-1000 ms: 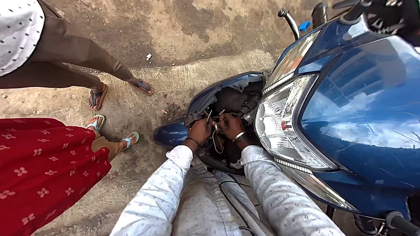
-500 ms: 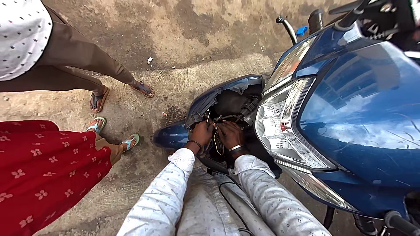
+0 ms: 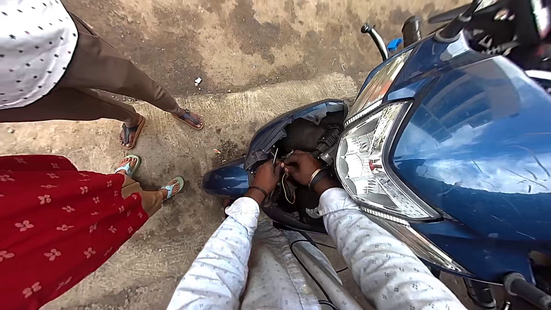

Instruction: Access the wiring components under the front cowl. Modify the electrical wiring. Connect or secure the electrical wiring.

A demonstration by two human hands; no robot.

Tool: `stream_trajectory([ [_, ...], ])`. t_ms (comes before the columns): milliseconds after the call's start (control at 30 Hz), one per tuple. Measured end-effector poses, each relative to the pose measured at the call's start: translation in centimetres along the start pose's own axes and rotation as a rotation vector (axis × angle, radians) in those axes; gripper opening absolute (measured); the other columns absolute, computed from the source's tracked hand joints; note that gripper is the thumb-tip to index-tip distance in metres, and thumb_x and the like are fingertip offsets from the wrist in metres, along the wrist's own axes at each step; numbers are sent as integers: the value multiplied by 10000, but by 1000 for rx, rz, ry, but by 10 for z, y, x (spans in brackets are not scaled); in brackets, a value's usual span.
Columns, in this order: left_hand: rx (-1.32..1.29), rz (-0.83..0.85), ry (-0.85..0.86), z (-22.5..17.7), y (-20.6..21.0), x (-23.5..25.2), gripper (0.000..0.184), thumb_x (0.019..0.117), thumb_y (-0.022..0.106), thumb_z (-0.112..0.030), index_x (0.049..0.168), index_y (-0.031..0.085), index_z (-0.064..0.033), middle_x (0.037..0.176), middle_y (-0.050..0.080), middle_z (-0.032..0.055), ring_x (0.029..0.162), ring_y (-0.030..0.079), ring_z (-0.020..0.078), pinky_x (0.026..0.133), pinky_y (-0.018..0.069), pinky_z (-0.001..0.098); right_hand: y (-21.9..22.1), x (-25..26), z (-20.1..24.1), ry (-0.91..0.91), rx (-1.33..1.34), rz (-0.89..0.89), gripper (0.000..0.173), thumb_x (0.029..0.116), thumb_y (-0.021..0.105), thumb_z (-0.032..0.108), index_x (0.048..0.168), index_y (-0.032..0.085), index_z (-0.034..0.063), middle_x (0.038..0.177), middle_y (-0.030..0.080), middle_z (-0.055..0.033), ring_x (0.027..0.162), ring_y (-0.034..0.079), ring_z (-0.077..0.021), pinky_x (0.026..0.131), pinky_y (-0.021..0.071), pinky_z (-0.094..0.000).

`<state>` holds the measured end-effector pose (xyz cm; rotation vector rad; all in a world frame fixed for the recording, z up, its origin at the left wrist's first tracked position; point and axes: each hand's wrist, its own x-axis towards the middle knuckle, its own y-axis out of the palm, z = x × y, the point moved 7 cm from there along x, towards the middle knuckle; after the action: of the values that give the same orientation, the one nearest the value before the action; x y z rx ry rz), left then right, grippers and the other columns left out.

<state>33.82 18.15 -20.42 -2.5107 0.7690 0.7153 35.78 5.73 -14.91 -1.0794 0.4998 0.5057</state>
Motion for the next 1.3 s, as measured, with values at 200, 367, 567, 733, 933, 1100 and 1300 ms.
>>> stream_trajectory([
  [200, -53, 9, -73, 3, -1, -4, 396, 1120, 434, -317, 1230, 637, 4, 1106, 686, 241, 1069, 669, 385, 981, 499, 585, -25, -3, 10, -79, 49, -288, 291, 955, 627, -12, 1211, 747, 59, 1311, 684, -154, 1183, 671, -321, 1021, 528, -532],
  [367, -55, 47, -185, 3, -1, -4, 428, 1122, 412, -346, 1237, 628, 5, 1100, 684, 244, 1056, 672, 401, 946, 509, 606, -14, 14, 3, -99, -26, -72, 206, 988, 627, 44, 1137, 770, 39, 1176, 738, -168, 1129, 694, -334, 1044, 505, -535],
  [567, 15, 135, -270, 2, 2, 2, 450, 1123, 399, -342, 1256, 608, 33, 1230, 656, 269, 1180, 642, 410, 1004, 488, 608, -13, -1, 1, -28, -51, -76, 193, 984, 622, 24, 1104, 772, 40, 1121, 751, -161, 1075, 712, -327, 1010, 524, -533],
  [733, -35, 122, -263, 3, 5, 1, 438, 1127, 392, -314, 1257, 601, 48, 1234, 652, 278, 1191, 633, 420, 1021, 477, 606, -11, -8, 5, -68, -58, -138, 196, 993, 613, 23, 1114, 766, 16, 1136, 745, -182, 1093, 708, -338, 1031, 517, -513],
  [933, -43, 122, -262, 3, 3, -3, 450, 1128, 389, -324, 1247, 598, 56, 1221, 652, 283, 1189, 634, 418, 1026, 480, 590, -4, -3, 15, -162, -190, -109, 203, 973, 610, 2, 1098, 769, 17, 1133, 750, -165, 1069, 722, -338, 991, 544, -523],
  [1100, -60, 158, -255, 6, 4, -3, 470, 1133, 363, -329, 1259, 596, 60, 1234, 649, 280, 1197, 630, 412, 1033, 473, 592, -2, 2, 21, -77, -269, -41, 227, 891, 674, -18, 1089, 772, 28, 1104, 751, -175, 1041, 718, -364, 948, 545, -555],
  [1300, -109, 206, -238, 7, 10, -1, 477, 1130, 373, -355, 1366, 544, 23, 1271, 641, 265, 1199, 632, 401, 1038, 476, 591, -5, 0, 17, 18, -189, -58, 198, 890, 702, 49, 1062, 797, 65, 1033, 770, -155, 987, 733, -337, 919, 549, -569],
])
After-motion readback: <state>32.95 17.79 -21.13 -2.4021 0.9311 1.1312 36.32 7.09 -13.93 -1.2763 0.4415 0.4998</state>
